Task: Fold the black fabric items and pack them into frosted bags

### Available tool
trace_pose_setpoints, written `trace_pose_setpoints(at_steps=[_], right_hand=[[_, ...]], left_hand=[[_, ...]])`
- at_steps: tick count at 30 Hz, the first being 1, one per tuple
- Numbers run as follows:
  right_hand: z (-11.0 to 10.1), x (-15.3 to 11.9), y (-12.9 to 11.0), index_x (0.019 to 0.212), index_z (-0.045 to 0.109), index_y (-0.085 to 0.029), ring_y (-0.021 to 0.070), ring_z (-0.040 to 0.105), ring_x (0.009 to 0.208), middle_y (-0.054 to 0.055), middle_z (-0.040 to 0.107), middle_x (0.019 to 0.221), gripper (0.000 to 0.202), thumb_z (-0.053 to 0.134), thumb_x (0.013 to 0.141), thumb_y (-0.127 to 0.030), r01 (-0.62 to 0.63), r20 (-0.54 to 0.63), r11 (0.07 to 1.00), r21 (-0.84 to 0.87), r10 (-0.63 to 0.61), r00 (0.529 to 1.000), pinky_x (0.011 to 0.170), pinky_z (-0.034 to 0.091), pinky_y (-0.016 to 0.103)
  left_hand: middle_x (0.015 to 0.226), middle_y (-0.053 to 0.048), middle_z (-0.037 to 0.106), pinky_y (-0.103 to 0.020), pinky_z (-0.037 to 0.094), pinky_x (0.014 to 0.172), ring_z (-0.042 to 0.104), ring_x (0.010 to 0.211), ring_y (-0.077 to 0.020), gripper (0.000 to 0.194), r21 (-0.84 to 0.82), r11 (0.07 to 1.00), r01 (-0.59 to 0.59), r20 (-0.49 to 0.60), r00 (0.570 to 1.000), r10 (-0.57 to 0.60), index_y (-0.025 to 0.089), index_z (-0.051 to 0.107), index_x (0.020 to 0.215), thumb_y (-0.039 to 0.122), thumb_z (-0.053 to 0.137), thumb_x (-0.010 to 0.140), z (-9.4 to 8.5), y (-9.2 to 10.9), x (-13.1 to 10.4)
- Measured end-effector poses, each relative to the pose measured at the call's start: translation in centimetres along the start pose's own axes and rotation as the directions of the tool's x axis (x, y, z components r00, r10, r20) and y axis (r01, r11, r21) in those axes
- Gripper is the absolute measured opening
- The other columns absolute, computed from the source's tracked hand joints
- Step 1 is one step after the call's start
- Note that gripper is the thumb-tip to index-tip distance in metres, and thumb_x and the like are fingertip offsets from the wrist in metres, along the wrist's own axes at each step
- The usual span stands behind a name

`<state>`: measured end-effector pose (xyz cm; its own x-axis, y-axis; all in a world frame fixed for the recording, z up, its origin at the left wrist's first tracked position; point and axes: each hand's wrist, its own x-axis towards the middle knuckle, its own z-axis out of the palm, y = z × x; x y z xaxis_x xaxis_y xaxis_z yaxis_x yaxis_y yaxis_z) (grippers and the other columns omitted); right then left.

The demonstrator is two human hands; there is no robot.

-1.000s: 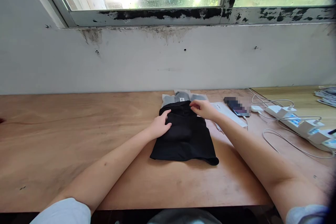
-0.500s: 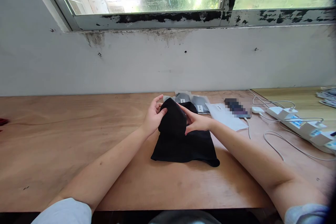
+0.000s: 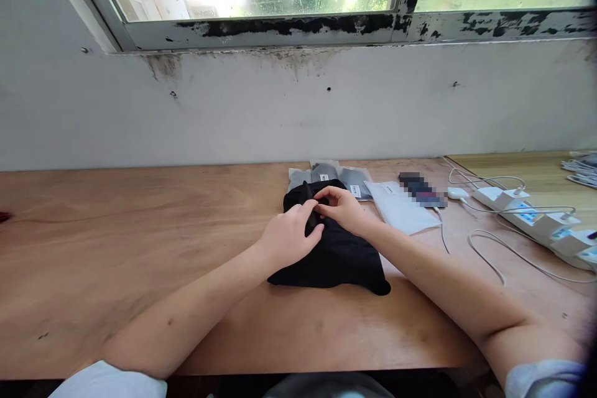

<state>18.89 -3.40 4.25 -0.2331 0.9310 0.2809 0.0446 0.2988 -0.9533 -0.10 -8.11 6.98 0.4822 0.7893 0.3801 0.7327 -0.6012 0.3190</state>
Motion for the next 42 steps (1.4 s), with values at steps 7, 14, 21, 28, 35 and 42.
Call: trace_pose_setpoints(at_steps=[7,14,21,28,35,42], right_hand=[[-3.6,0.4,-3.9,0.096,0.069,-0.022,0.0157,0.064,0.065,-0.001,0.066,0.075,0.028,0.078,0.075,-0.039,0.088,-0.107,0.98,-0.176,-0.107,0.988,0.063,0.055,0.032],[-7.7,-1.8,-10.5,0.093,0.073,-0.022,0.0195,0.065,0.081,0.004,0.067,0.088,0.027,0.083,0.074,-0.039,0.261,-0.085,0.926,-0.273,-0.294,0.952,0.069,0.056,0.036],[-9.1,-4.7,-14.7,0.091,0.075,-0.028,0.0214,0.065,0.091,0.002,0.07,0.097,0.022,0.086,0.073,-0.029,0.439,-0.102,0.863,-0.25,-0.475,0.874,0.075,0.056,0.037],[-11.4,-1.2,-9.8,0.096,0.073,-0.022,0.0176,0.065,0.079,0.002,0.071,0.09,0.025,0.081,0.076,-0.036,0.179,-0.034,0.904,-0.388,-0.208,0.978,0.069,0.053,0.031],[-10.5,2.1,-0.4,0.12,0.068,-0.014,0.0342,0.061,0.117,0.019,0.066,0.125,0.036,0.064,0.087,-0.027,-0.035,0.011,0.288,-0.957,0.158,0.987,0.095,0.05,0.044],[-3.9,0.7,3.4,0.154,0.04,-0.016,0.0373,0.012,0.154,0.016,0.026,0.164,0.07,0.042,0.098,-0.058,0.145,0.142,0.231,-0.962,-0.028,0.989,0.121,0.016,0.059]], left_hand=[[0.087,-0.001,0.071,-0.032,0.053,0.071,0.062,0.07,-0.0179,0.022,-0.301,0.953,-0.037,-0.014,0.999,0.035,0.025,0.073,0.092,0.02,0.052,0.087,-4.1,-2.8,2.3],[0.084,-0.002,0.07,-0.031,0.053,0.07,0.066,0.078,-0.0194,0.013,-0.511,0.857,0.067,-0.075,0.99,-0.122,0.022,0.077,0.091,0.029,0.066,0.087,-9.5,-3.7,2.4],[0.09,-0.003,0.071,-0.034,0.058,0.081,0.068,0.09,-0.0203,0.019,-0.692,0.719,-0.063,-0.319,0.92,-0.226,0.024,0.076,0.099,0.029,0.075,0.08,-12.0,-2.1,1.2],[0.103,-0.007,0.074,-0.039,0.056,0.094,0.07,0.099,-0.0211,0.025,-0.61,0.788,-0.087,-0.477,0.834,-0.277,0.021,0.074,0.104,0.039,0.066,0.09,-4.9,-7.4,5.1],[0.164,-0.018,0.024,-0.06,0.025,0.12,0.019,0.152,-0.0407,0.067,-0.132,0.975,0.177,-0.054,0.981,-0.185,0.018,0.046,0.149,0.05,0.058,0.092,4.6,-10.8,4.6],[0.169,-0.01,0.003,-0.066,0.012,0.12,-0.005,0.154,-0.0388,0.075,0.092,0.996,-0.008,0.257,0.966,-0.016,0.029,0.03,0.158,0.065,0.045,0.094,6.9,-9.0,2.0]])
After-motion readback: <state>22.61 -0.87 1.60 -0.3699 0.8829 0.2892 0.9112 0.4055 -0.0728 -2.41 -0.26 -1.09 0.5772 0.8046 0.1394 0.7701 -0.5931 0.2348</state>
